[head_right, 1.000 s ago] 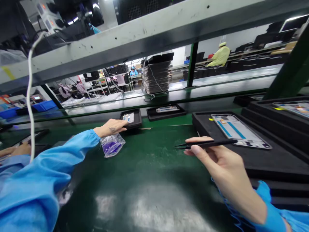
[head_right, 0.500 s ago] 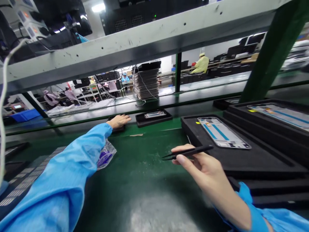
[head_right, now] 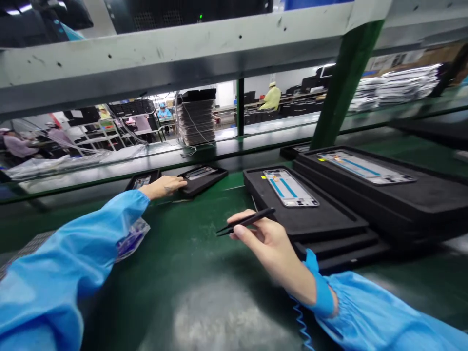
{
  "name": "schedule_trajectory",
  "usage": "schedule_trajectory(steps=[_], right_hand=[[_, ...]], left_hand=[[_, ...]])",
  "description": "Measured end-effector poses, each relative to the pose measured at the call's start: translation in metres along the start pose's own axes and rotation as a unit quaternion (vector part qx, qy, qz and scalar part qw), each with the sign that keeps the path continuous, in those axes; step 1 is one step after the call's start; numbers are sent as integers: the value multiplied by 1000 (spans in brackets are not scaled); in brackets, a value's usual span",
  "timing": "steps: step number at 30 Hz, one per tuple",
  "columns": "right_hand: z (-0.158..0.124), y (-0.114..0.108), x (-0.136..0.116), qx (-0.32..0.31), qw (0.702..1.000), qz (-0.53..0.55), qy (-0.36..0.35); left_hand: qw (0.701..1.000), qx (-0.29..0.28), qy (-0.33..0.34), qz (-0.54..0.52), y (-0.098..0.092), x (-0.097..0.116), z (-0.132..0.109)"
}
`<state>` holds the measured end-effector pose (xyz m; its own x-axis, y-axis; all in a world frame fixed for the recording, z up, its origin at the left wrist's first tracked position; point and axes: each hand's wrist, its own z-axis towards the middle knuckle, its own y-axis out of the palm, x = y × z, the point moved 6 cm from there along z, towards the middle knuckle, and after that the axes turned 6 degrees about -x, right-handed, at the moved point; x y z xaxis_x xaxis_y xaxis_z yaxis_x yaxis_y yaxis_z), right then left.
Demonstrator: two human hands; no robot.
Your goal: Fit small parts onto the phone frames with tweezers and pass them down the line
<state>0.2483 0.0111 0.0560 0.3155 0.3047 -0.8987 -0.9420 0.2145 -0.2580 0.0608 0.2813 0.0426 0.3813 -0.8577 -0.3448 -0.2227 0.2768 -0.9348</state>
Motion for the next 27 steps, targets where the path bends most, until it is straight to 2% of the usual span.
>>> schedule_trajectory(steps=[3,7,10,13,15,16,18,21,24,27], right_hand=[[1,-1,3,10,1000,-10,-3],[2,2,14,25,1000,4,13],[5,12,21,23,998,39,33],[8,30,28,1,994,79,69],[8,44,33,-30,989,106,97],[7,52,37,-49,986,117,112],[3,63,43,-84,979,129,132],[-2,70,48,-99,979,119,134],[-5,69,51,-82,979,125,137],[-6,67,53,-65,976,135,156]], left_hand=[[1000,8,22,-13,-17,49,-37],[997,0,58,-45,-34,136,-89],[989,29,124,-81,-47,204,-127],[976,66,160,-132,-54,251,-155],[967,101,174,-153,-56,264,-166],[967,119,165,-153,-55,263,-168],[977,136,107,-128,-49,249,-167],[991,110,25,-78,-34,222,-156],[992,88,61,-73,-30,221,-148],[985,110,101,-90,-37,242,-151]])
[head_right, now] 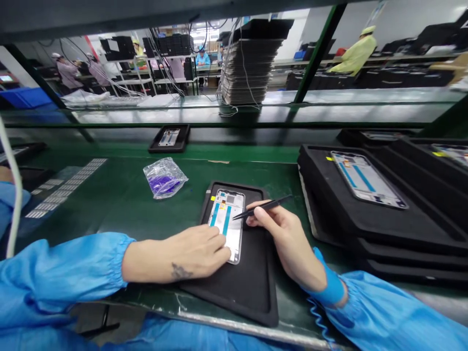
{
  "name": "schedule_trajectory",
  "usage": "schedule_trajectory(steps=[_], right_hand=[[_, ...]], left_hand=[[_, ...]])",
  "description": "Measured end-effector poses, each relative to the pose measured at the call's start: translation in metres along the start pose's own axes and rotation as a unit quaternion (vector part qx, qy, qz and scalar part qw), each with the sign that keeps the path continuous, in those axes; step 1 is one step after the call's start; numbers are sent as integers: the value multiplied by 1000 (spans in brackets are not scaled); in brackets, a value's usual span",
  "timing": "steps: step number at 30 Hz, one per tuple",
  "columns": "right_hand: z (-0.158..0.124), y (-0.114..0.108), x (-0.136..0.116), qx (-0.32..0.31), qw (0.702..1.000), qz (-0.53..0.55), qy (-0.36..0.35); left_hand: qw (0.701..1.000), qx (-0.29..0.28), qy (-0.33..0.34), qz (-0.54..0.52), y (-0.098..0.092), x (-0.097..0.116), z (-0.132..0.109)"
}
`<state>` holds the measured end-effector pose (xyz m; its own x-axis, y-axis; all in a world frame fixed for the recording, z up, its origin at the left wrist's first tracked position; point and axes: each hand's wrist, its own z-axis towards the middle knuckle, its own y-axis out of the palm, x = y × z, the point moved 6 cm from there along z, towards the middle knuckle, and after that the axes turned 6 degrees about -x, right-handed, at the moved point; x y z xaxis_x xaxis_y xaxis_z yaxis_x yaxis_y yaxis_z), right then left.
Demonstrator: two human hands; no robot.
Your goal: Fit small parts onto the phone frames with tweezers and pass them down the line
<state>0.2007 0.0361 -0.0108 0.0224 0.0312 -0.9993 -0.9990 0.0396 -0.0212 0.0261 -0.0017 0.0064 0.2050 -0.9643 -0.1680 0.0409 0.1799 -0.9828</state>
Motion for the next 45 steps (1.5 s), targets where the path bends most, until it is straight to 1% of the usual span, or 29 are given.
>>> schedule_trajectory(steps=[2,3,4,5,6,7,8,9,10,11,12,13,14,16,18,22,25,30,34,37,39,42,45], right_hand=[[0,-1,0,15,1000,0,11],[1,-2,-1,25,1000,2,17],[1,-2,-2,35,999,8,25],[2,-3,-3,47,998,16,33],[3,-3,-4,57,997,24,44],[4,-2,-6,65,996,29,53],[5,-1,-8,73,995,31,62],[6,0,-10,78,994,30,70],[7,2,-12,81,993,26,77],[8,4,-14,80,993,22,83],[10,7,-15,75,993,18,88],[11,10,-15,66,993,13,94],[13,14,-15,56,994,9,98],[17,19,-13,38,994,1,102],[21,22,-10,29,994,-6,107],[23,23,-3,24,992,-4,122],[22,22,0,17,992,5,123],[22,22,0,-6,995,-2,100],[22,22,-1,-25,997,-21,76],[22,22,1,-41,996,-34,70],[21,20,3,-41,996,-36,71],[21,20,2,-31,996,-36,76],[21,23,-2,-26,996,-22,77]], left_hand=[[999,23,21,-17,-4,15,1],[999,36,30,-25,-6,19,1],[998,47,36,-29,-9,18,0],[998,55,32,-24,-11,11,-1],[998,58,11,-9,-13,-3,-4],[998,55,-24,13,-16,-22,-9],[994,42,-86,46,-18,-48,-17],[984,18,-162,78,-20,-76,-27],[965,-6,-241,99,-23,-105,-40],[951,-21,-292,103,-25,-128,-53],[946,-35,-310,90,-26,-145,-64],[945,-50,-316,68,-25,-157,-72],[947,-63,-311,41,-22,-163,-79],[950,-86,-300,-1,-14,-165,-86],[948,-94,-304,-15,-6,-162,-89],[945,-86,-316,-25,5,-158,-91],[945,-74,-314,-48,10,-165,-92],[951,-70,-295,-60,22,-177,-92],[957,-65,-280,-44,29,-177,-91],[961,-66,-269,-27,26,-172,-90],[964,-57,-260,-19,20,-167,-90],[969,-2,-246,-29,6,-164,-90],[962,57,-257,-75,-3,-166,-93]])
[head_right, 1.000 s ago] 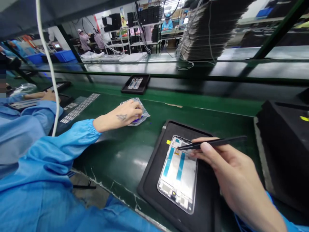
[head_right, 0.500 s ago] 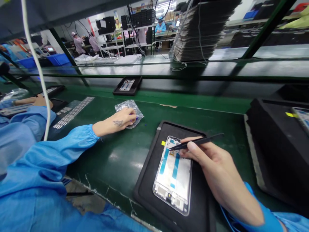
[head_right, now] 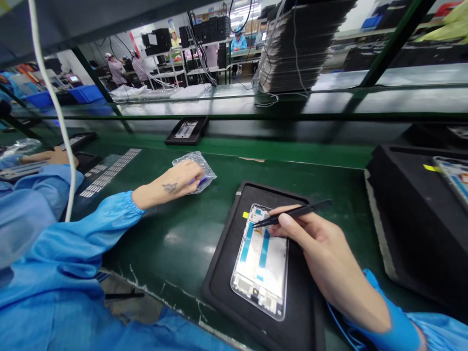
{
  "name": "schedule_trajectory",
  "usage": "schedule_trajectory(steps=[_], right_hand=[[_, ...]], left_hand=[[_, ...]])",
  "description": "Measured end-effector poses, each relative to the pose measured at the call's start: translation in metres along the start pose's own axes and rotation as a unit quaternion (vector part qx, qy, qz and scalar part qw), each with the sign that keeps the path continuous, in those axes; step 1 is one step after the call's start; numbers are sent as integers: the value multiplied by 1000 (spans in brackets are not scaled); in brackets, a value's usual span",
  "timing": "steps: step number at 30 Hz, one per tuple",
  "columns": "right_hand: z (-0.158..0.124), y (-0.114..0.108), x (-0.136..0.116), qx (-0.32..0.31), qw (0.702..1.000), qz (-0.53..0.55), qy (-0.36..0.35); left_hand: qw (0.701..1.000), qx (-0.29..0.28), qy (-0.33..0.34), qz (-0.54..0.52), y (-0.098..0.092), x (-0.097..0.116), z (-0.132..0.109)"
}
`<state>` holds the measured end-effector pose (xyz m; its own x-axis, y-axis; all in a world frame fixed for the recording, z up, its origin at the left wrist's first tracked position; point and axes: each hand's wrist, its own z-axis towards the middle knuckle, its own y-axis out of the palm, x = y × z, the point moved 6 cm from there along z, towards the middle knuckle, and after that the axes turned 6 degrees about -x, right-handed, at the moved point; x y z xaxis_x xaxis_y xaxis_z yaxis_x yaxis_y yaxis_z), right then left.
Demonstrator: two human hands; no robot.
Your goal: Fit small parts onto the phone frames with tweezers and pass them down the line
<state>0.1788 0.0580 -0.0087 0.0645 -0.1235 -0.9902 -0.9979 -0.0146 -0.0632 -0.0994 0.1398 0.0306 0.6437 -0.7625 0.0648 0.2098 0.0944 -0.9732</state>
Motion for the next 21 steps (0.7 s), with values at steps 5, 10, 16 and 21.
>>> schedule_trajectory(steps=[5,10,16,21], right_hand=[[-1,1,0,-3,1000,12,2],[-1,1,-1,-11,1000,12,2],[-1,6,-25,-9,997,40,-65],[0,9,-38,-8,992,2,-123]], left_hand=[[998,26,-17,-54,-6,14,1],[932,-4,-48,-358,1,49,13],[696,-81,-122,-703,36,77,26],[621,-78,-150,-766,50,85,30]])
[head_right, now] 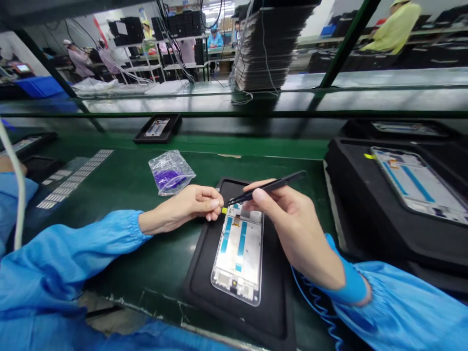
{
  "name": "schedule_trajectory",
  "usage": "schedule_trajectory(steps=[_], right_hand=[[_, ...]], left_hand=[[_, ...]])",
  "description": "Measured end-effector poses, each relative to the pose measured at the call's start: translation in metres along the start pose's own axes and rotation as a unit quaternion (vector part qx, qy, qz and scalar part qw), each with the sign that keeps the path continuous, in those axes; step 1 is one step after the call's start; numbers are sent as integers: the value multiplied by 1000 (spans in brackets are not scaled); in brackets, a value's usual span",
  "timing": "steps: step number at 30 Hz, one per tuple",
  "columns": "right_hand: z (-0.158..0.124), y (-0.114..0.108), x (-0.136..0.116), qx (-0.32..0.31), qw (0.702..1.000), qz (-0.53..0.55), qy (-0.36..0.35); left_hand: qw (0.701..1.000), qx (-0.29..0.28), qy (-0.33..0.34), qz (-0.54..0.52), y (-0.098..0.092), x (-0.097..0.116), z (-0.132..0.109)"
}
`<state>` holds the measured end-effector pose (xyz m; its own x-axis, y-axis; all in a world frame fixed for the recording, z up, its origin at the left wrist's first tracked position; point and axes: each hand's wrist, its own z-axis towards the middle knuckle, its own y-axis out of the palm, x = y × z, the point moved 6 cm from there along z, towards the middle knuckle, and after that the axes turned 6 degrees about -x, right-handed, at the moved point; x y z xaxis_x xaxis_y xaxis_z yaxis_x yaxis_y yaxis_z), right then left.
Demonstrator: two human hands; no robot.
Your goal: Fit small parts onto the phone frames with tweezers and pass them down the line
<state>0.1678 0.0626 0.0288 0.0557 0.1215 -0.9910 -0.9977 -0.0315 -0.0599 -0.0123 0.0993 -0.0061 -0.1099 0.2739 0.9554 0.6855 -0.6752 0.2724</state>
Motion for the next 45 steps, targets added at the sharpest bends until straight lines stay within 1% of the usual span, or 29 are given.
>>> schedule_trajectory(steps=[3,5,6,8,12,14,15,16,18,20,21,22,24,26,28,29,31,33,34,36,38,39,40,42,45], right_hand=[[-1,1,8,-2,1000,-2,-3],[-4,4,18,-6,1000,14,8],[-5,4,22,3,1000,27,11],[-7,5,28,11,998,61,12],[-5,7,33,0,995,100,1],[-4,6,33,2,994,105,-2],[-4,6,33,5,994,106,-2],[-4,6,33,9,994,107,-2],[-4,6,33,13,993,117,-2],[-4,5,33,16,991,132,-6],[-3,4,32,19,990,138,-10],[-1,2,31,24,990,142,-16],[3,-4,27,38,988,144,-33],[8,-12,22,54,987,144,-54],[13,-20,16,68,984,144,-75],[14,-24,13,75,983,145,-84],[14,-28,11,84,980,158,-89],[13,-29,11,82,976,187,-76],[12,-28,13,73,973,211,-59],[11,-28,14,73,975,200,-56],[11,-29,16,79,977,190,-58],[12,-30,18,80,977,187,-59],[13,-30,19,81,978,186,-58],[14,-31,22,80,978,186,-56],[16,-31,25,81,977,189,-50]], left_hand=[[999,28,0,39,-2,-3,1],[996,47,8,80,-4,-2,-1],[994,51,11,98,-4,-1,-2],[990,54,8,130,-3,0,-4],[981,63,-6,184,-4,2,-6],[970,59,7,237,-1,6,-8],[958,53,24,281,3,10,-10],[940,44,49,335,8,14,-13],[885,14,112,451,26,22,-20],[825,-45,168,538,50,24,-26],[799,-79,185,567,62,22,-27],[775,-113,194,590,73,19,-28],[731,-172,187,633,93,10,-24],[691,-210,167,672,109,3,-18],[661,-240,146,696,120,-2,-11],[652,-252,137,702,124,-4,-9],[644,-274,137,701,130,-7,-5],[639,-290,154,695,134,-12,-3],[632,-296,164,697,136,-17,-1],[600,-304,161,722,135,-31,4],[564,-293,155,756,129,-47,6],[554,-283,163,766,125,-53,4],[552,-273,183,766,121,-56,1],[564,-265,233,747,111,-59,-9],[581,-267,281,716,104,-51,-18]])
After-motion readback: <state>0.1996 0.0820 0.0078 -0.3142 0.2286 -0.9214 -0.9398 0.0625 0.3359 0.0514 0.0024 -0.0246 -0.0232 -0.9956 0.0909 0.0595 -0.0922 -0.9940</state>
